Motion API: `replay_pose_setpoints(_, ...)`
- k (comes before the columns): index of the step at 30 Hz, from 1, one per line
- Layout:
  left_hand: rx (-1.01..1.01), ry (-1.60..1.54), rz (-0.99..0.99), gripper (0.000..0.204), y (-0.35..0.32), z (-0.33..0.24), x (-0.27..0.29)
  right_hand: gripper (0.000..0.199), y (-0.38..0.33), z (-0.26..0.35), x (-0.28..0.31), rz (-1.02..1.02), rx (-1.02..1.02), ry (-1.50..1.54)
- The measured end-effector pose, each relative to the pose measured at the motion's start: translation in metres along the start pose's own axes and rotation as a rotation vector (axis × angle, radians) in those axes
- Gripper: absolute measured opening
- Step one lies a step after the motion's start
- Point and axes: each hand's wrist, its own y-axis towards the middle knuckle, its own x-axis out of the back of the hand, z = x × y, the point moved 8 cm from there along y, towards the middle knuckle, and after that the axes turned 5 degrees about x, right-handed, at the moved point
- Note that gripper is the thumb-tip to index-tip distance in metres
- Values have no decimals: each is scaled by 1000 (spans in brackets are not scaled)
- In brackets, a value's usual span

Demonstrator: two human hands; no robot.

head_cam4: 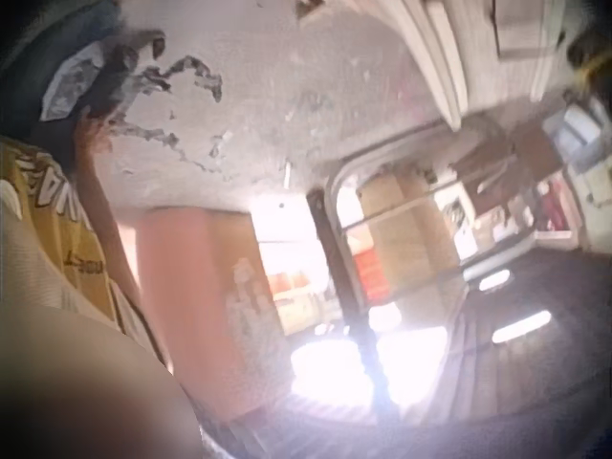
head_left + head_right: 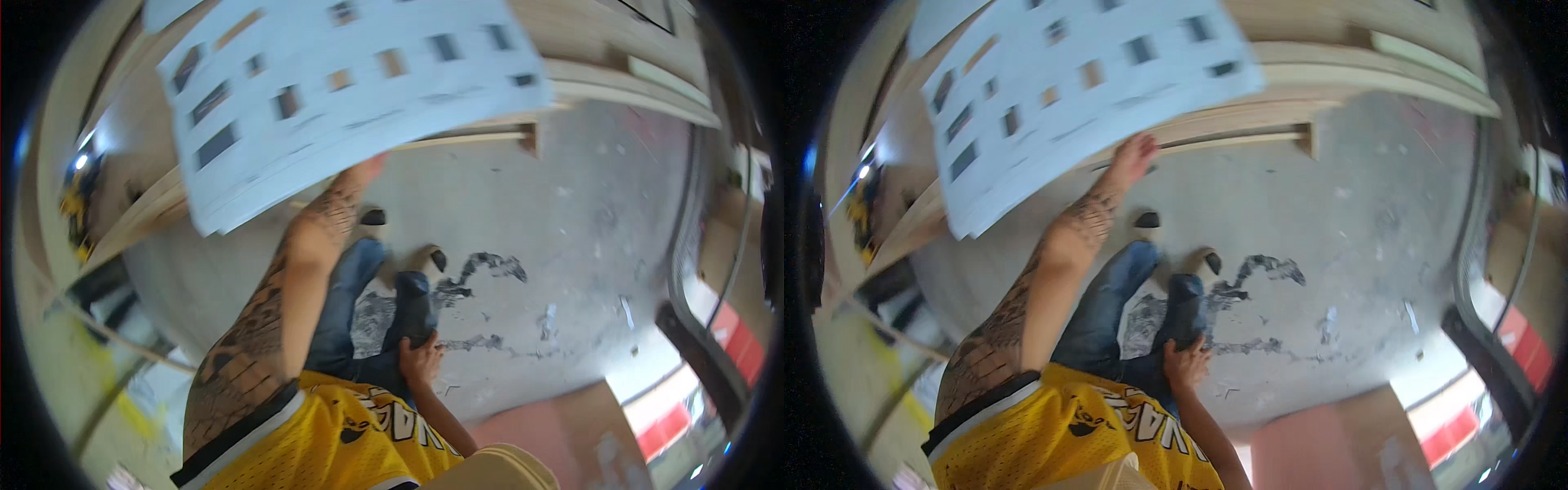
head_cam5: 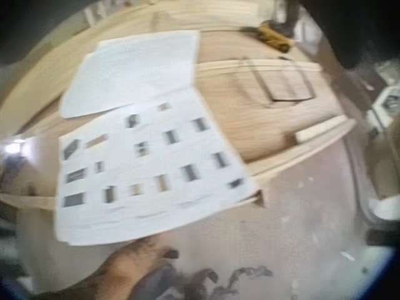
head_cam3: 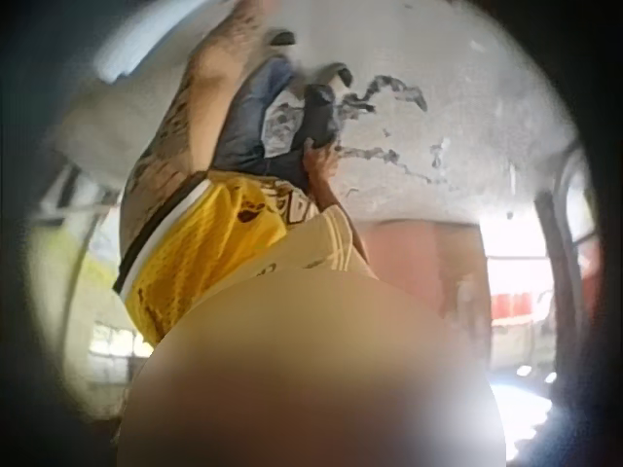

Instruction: Measuring and marking wooden strips for furniture manufacturing.

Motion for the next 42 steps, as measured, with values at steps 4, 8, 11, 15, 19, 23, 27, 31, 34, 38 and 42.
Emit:
replay_pose_setpoints(4,80,221,-186,53,-27,-6,-24,92,-2,3,4,31,-7,72)
replay_pose_setpoints(8,129,228,-216,63,-47,-11,-47,92,-5,5,10,69,-60,70)
replay_pose_setpoints(11,117,238,-218,68,-50,-12,-53,93,-6,11,14,83,-12,72)
replay_pose_setpoints(15,129,286,-253,61,-46,-10,-46,93,-7,11,13,80,-33,115)
replay_pose_setpoints(19,185,310,-247,56,-50,-3,-24,91,-6,12,13,64,-21,126)
replay_pose_setpoints(23,222,320,-118,24,-112,20,6,92,-4,20,14,96,41,105)
replay_pose_setpoints(27,413,629,-214,23,-238,28,43,88,-5,21,21,7,71,-21)
replay_pose_setpoints(31,553,892,-264,24,-384,-10,75,86,2,6,26,51,59,-37)
replay_pose_setpoints(34,439,872,-454,29,-470,-74,101,78,10,1,43,33,236,-1)
replay_pose_setpoints(38,-25,785,-766,40,-569,-205,131,66,22,-9,62,-5,405,22)
replay_pose_setpoints(42,-835,1234,-1207,38,-640,-389,87,55,45,-20,70,-11,603,39)
